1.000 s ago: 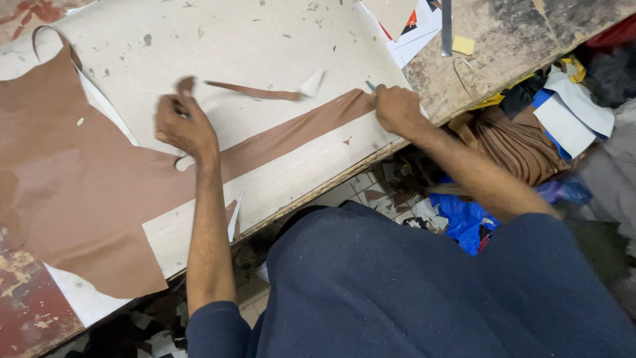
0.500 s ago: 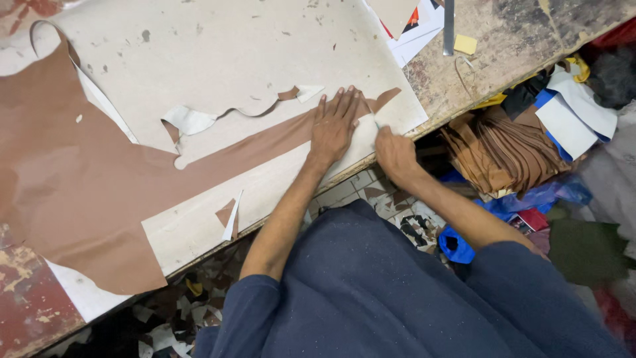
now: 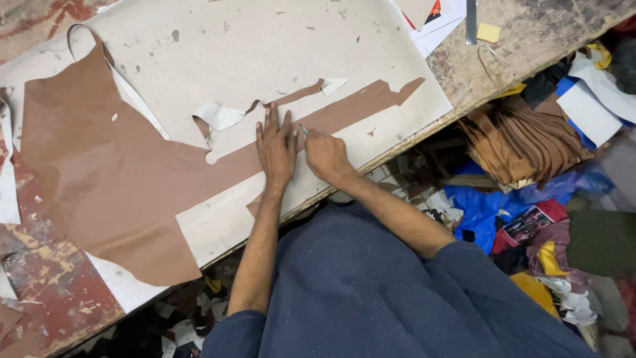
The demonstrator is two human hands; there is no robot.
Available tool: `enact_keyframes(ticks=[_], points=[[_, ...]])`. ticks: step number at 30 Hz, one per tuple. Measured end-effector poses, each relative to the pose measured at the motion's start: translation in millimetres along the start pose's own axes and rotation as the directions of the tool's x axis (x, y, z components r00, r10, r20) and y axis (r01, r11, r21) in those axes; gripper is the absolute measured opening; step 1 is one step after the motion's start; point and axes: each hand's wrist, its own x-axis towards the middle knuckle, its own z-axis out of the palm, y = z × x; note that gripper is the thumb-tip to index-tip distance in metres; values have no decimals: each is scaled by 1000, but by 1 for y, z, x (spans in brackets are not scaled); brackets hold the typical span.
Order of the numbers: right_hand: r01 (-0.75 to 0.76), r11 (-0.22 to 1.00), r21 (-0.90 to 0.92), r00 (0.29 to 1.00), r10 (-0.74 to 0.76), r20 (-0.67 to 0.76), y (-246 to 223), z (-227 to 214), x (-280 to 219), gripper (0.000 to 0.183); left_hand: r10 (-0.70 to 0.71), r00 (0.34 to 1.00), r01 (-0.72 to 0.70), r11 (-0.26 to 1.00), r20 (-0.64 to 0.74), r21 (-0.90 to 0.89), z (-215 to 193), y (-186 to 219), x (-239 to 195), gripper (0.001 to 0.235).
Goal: The person cuts brown leather pieces on a worktable using a utility knife. They position the leather, cut along edges, and remove offcuts, repeating the process for multiple pieces.
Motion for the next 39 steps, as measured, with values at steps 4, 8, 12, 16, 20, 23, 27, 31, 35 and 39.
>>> enact_keyframes(ticks=[4,8,12,16,20,23,27,31,35,39], points=[[29,997,-78,997,-34,-70,-5,37,23,20,-61,981,45,995,-183,-90,11,10,7,36],[39,973,-226,996,-55,-65,3,48,19,14,-117,971,96,989,-209,-110,9,5,14,28],[50,943,-330,999,-52,2,-3,47,16,12,-104,978,80,988,-183,-130,1,-2,21,27],[59,929,-365,996,-80,-42,-12,39,20,9,-121,980,97,983,-155,-156,-4,-2,22,28],[80,911,-404,995,-100,-29,-17,32,17,9,-111,983,90,985,-146,-145,-5,-3,18,32],[29,933,-358,996,-57,-67,-18,31,18,11,-98,984,78,987,-145,-139,-6,-5,20,33],[-26,952,-305,998,9,-59,-12,33,18,11,-96,980,73,988,-172,-135,-2,-3,18,33],[76,951,-299,994,-97,-54,-5,34,24,11,-115,980,93,986,-163,-137,-3,-3,20,37],[195,871,-450,957,-270,-108,1,30,17,7,-121,979,103,988,-166,-111,-1,-1,21,36],[249,699,-670,794,-544,-272,1,34,13,26,-121,978,108,991,-167,-84,5,-1,22,35]])
